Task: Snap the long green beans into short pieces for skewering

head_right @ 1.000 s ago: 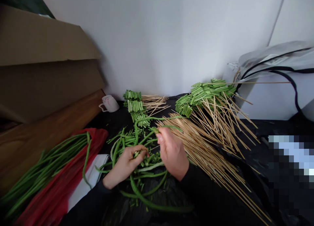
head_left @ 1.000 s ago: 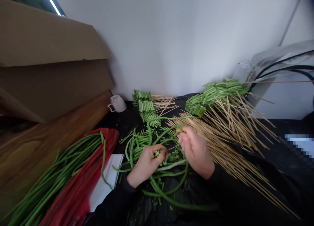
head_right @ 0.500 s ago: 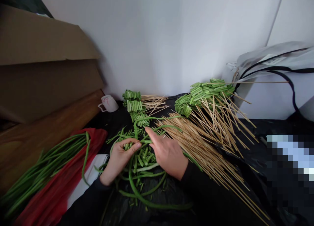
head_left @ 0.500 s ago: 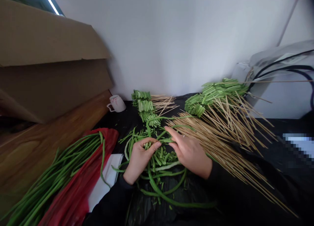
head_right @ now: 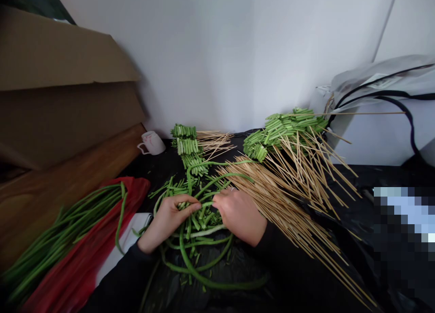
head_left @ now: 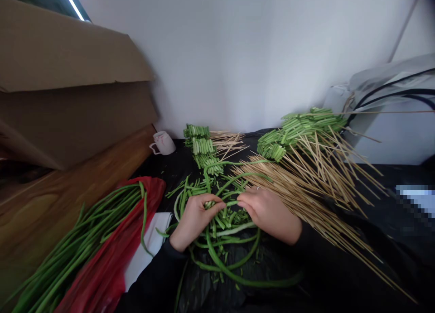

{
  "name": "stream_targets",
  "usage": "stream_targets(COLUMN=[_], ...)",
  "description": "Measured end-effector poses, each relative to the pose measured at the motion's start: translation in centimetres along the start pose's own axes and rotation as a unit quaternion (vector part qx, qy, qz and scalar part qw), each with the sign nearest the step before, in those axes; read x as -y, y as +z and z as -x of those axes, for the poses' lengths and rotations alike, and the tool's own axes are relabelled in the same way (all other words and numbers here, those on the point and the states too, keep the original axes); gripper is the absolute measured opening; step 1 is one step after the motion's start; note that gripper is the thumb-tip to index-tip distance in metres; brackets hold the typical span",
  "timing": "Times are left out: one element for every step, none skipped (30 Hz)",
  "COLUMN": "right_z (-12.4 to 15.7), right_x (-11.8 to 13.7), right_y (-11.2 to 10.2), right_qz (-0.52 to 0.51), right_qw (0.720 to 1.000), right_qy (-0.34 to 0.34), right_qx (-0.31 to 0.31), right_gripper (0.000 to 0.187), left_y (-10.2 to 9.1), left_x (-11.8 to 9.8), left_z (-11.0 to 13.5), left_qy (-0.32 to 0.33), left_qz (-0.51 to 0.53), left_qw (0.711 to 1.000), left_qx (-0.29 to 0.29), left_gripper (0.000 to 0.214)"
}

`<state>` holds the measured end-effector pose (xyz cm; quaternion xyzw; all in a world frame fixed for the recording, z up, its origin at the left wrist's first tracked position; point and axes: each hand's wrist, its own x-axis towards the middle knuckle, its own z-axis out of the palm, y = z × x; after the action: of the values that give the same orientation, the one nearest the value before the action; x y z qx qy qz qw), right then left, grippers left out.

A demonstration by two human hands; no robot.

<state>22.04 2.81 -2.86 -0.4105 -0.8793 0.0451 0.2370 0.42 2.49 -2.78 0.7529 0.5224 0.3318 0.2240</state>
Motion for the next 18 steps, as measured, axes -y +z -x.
stream_targets(right_z=[0.0, 0.0, 0.0, -0.1, -0.1, -0.1, -0.1, -0.1, -0.1, 0.0, 0.0, 0.0, 0.0, 0.1, 0.1, 0.1, 0.1, 0.1], right_x=[0.0, 0.1, 0.2, 0.3, 0.4, 0.5, 0.6, 0.7, 0.9, 1.0, 1.2, 1.3, 1.4, 1.5, 1.5, 1.5, 1.5, 1.5], right_y=[0.0, 0.1, 0.2, 0.3, 0.4, 0.5, 0.5, 0.5, 0.6, 0.6, 0.5, 0.5, 0.5, 0.5, 0.5, 0.5, 0.4, 0.4], right_qz=[0.011, 0.022, 0.031, 0.038, 0.043, 0.047, 0.054, 0.063, 0.075, 0.089, 0.101, 0.11, 0.116, 0.118, 0.117, 0.114, 0.11, 0.105], right_qw=[1.0, 1.0, 0.999, 0.998, 0.997, 0.996, 0.995, 0.993, 0.992, 0.99, 0.988, 0.987, 0.986, 0.985, 0.986, 0.986, 0.987, 0.988], right_qy=[-0.009, -0.021, -0.034, -0.048, -0.06, -0.071, -0.082, -0.091, -0.098, -0.104, -0.11, -0.114, -0.116, -0.116, -0.115, -0.111, -0.103, -0.091], right_qx=[0.002, 0.001, -0.003, -0.009, -0.015, -0.021, -0.025, -0.029, -0.032, -0.034, -0.034, -0.035, -0.036, -0.038, -0.042, -0.047, -0.053, -0.06], right_gripper=[0.023, 0.024, 0.024, 0.024, 0.023, 0.022, 0.021, 0.02, 0.019, 0.017, 0.015, 0.012, 0.01, 0.009, 0.009, 0.01, 0.01, 0.011], left_y=[0.0, 0.0, 0.1, 0.1, 0.1, 0.1, 0.1, 0.1, 0.1, 0.2, 0.2, 0.3, 0.3, 0.4, 0.4, 0.4, 0.4, 0.4], left_x=[0.0, -0.1, -0.1, -0.2, -0.3, -0.4, -0.4, -0.4, -0.5, -0.5, -0.5, -0.5, -0.5, -0.6, -0.6, -0.6, -0.6, -0.6], left_z=[0.1, 0.1, 0.2, 0.3, 0.4, 0.4, 0.5, 0.6, 0.6, 0.7, 0.7, 0.8, 0.8, 0.8, 0.8, 0.8, 0.8, 0.7], left_qy=[0.019, 0.037, 0.056, 0.073, 0.088, 0.102, 0.114, 0.124, 0.129, 0.132, 0.133, 0.132, 0.129, 0.127, 0.123, 0.118, 0.112, 0.104], left_qz=[-0.022, -0.044, -0.061, -0.072, -0.076, -0.077, -0.077, -0.078, -0.083, -0.09, -0.098, -0.107, -0.113, -0.116, -0.113, -0.107, -0.096, -0.084], left_qw=[0.999, 0.998, 0.996, 0.994, 0.993, 0.991, 0.989, 0.988, 0.986, 0.985, 0.983, 0.982, 0.982, 0.982, 0.984, 0.986, 0.988, 0.991], left_qx=[0.016, 0.025, 0.027, 0.027, 0.031, 0.037, 0.046, 0.056, 0.065, 0.073, 0.078, 0.081, 0.082, 0.077, 0.069, 0.055, 0.036, 0.015], left_gripper=[0.017, 0.017, 0.018, 0.02, 0.023, 0.025, 0.026, 0.025, 0.025, 0.023, 0.022, 0.021, 0.02, 0.019, 0.018, 0.017, 0.016, 0.015])
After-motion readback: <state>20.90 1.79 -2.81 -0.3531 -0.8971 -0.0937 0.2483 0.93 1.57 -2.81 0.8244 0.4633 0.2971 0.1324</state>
